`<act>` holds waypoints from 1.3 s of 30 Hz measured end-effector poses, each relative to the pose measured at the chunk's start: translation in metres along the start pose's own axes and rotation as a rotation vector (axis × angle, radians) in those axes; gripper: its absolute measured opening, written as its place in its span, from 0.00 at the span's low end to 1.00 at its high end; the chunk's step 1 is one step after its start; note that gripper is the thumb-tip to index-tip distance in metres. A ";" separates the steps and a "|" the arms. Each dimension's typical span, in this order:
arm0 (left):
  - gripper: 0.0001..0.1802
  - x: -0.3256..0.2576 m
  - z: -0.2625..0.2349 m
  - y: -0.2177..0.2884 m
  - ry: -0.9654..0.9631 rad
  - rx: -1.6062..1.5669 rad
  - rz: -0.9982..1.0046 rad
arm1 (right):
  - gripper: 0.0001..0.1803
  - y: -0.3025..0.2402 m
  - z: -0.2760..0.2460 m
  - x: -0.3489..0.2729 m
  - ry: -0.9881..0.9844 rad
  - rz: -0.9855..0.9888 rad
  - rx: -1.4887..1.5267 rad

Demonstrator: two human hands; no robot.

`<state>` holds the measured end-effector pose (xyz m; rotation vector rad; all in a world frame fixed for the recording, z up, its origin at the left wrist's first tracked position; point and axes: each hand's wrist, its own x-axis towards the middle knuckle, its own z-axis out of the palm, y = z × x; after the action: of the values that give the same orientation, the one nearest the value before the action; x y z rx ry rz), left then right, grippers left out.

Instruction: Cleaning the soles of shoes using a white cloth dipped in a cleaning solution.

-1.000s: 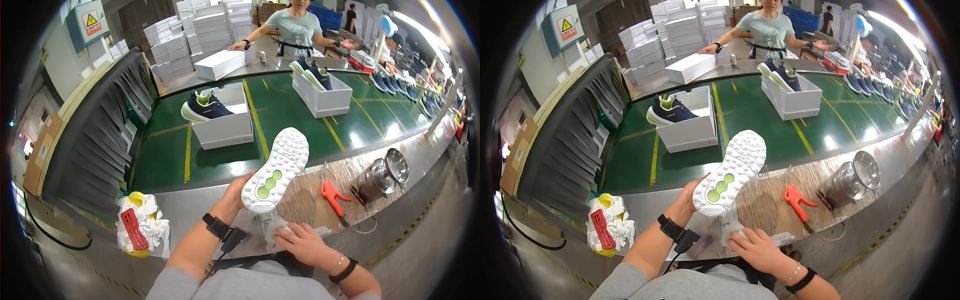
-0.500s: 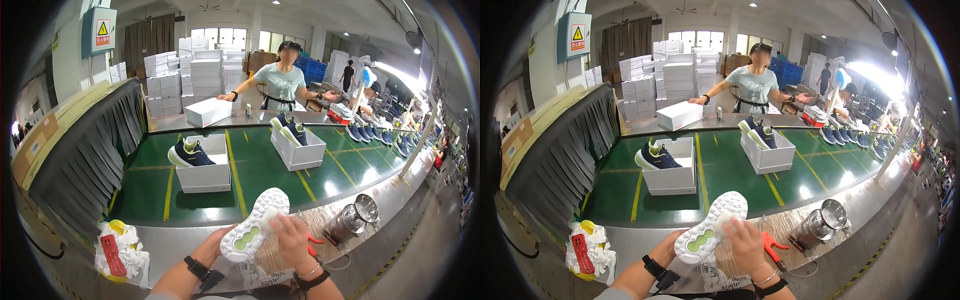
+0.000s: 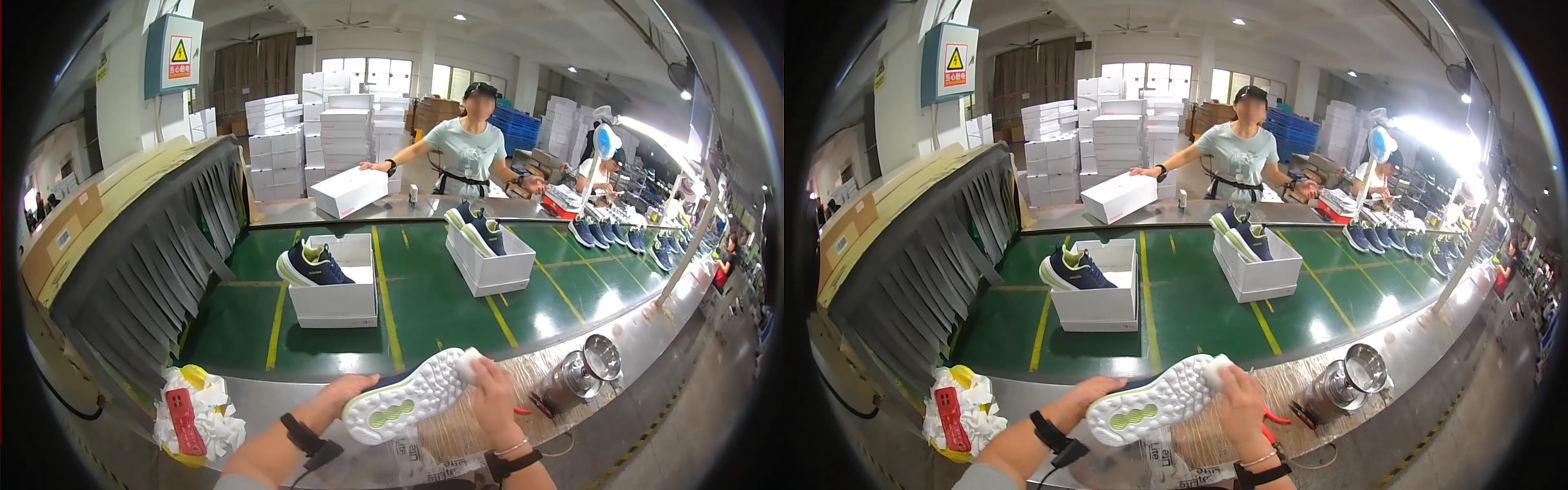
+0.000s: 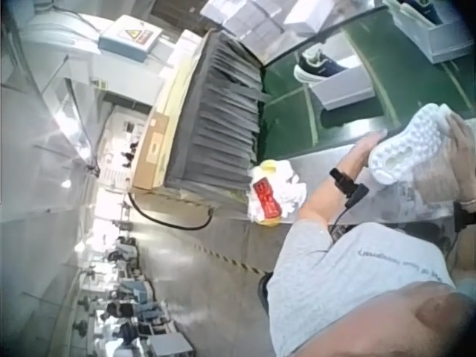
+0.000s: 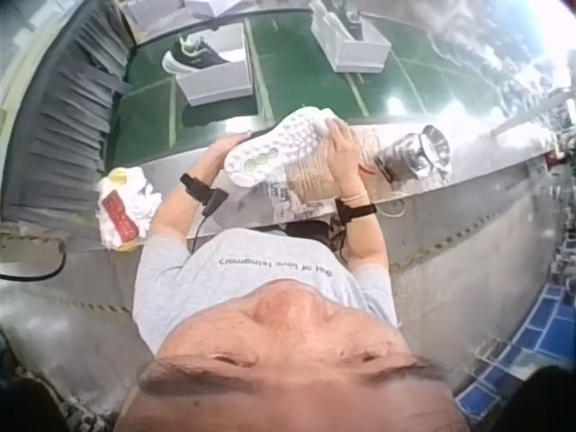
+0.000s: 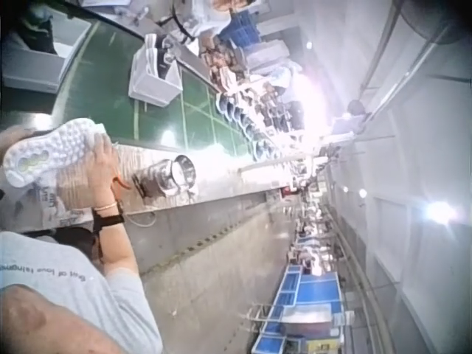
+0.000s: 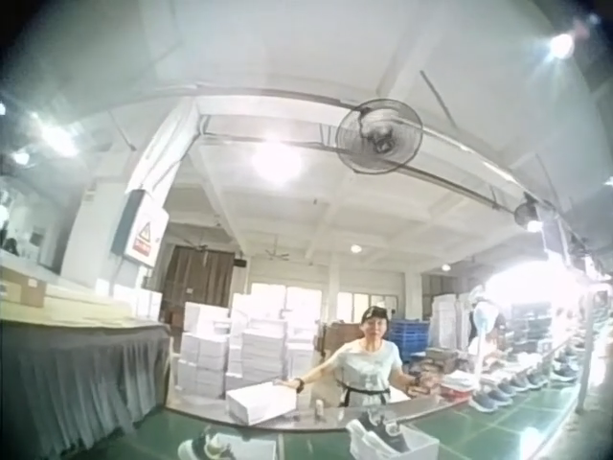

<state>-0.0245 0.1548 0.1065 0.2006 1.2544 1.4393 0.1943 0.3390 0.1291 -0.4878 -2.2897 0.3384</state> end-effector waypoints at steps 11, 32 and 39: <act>0.16 -0.046 -0.014 0.266 0.505 1.157 0.853 | 0.16 0.018 0.043 -0.054 -0.118 0.383 0.565; 0.10 0.164 -0.112 0.308 0.879 2.583 0.439 | 0.19 0.016 0.062 -0.021 -0.366 1.036 0.999; 0.12 0.157 -0.145 0.310 0.856 2.211 0.110 | 0.21 -0.003 0.066 -0.013 -0.295 1.101 1.178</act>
<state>-0.3697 0.2702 0.2011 1.1317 3.0119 -0.5867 0.1544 0.3245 0.0773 -1.0023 -1.4110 2.1864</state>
